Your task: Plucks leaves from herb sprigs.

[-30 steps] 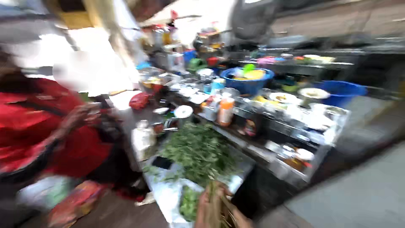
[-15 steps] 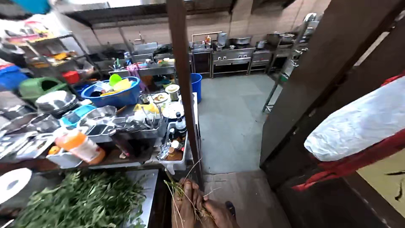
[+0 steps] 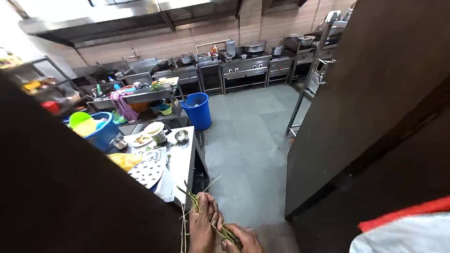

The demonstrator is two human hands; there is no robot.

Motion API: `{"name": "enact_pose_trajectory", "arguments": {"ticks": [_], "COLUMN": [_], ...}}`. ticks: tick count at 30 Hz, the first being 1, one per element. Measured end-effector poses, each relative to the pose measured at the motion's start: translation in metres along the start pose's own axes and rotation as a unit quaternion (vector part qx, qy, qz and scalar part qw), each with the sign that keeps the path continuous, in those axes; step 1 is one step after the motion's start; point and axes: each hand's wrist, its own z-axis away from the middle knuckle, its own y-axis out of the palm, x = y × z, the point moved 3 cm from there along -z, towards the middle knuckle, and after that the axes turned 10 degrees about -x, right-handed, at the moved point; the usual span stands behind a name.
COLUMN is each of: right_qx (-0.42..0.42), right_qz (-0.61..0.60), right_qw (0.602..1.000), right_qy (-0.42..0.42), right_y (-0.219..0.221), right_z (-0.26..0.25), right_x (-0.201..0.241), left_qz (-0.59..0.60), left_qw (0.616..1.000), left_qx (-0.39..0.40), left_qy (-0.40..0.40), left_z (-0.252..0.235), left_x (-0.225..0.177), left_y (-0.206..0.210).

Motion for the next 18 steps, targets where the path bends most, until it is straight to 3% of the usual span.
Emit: {"name": "enact_pose_trajectory", "arguments": {"ticks": [6, 11, 14, 18], "right_qx": [-0.045, 0.000, -0.033, -0.094], "right_qz": [-0.023, -0.092, -0.111, -0.041], "right_qw": [0.999, 0.995, 0.990, 0.991], "right_qy": [0.015, 0.036, 0.076, 0.085], "right_y": [-0.068, -0.096, -0.106, -0.133], "right_z": [-0.147, -0.284, -0.367, -0.489], "right_x": [-0.026, -0.070, -0.100, -0.128], "left_qz": [-0.036, 0.022, 0.017, -0.040], "left_qw": [0.999, 1.000, 1.000, 0.995], "left_qx": [0.013, -0.015, 0.012, 0.070], "left_qy": [0.027, 0.010, -0.022, -0.051], "left_z": [-0.137, -0.267, -0.356, -0.475], "left_x": [0.055, 0.103, 0.134, 0.162], "left_y": [0.064, 0.097, 0.115, 0.162]}}
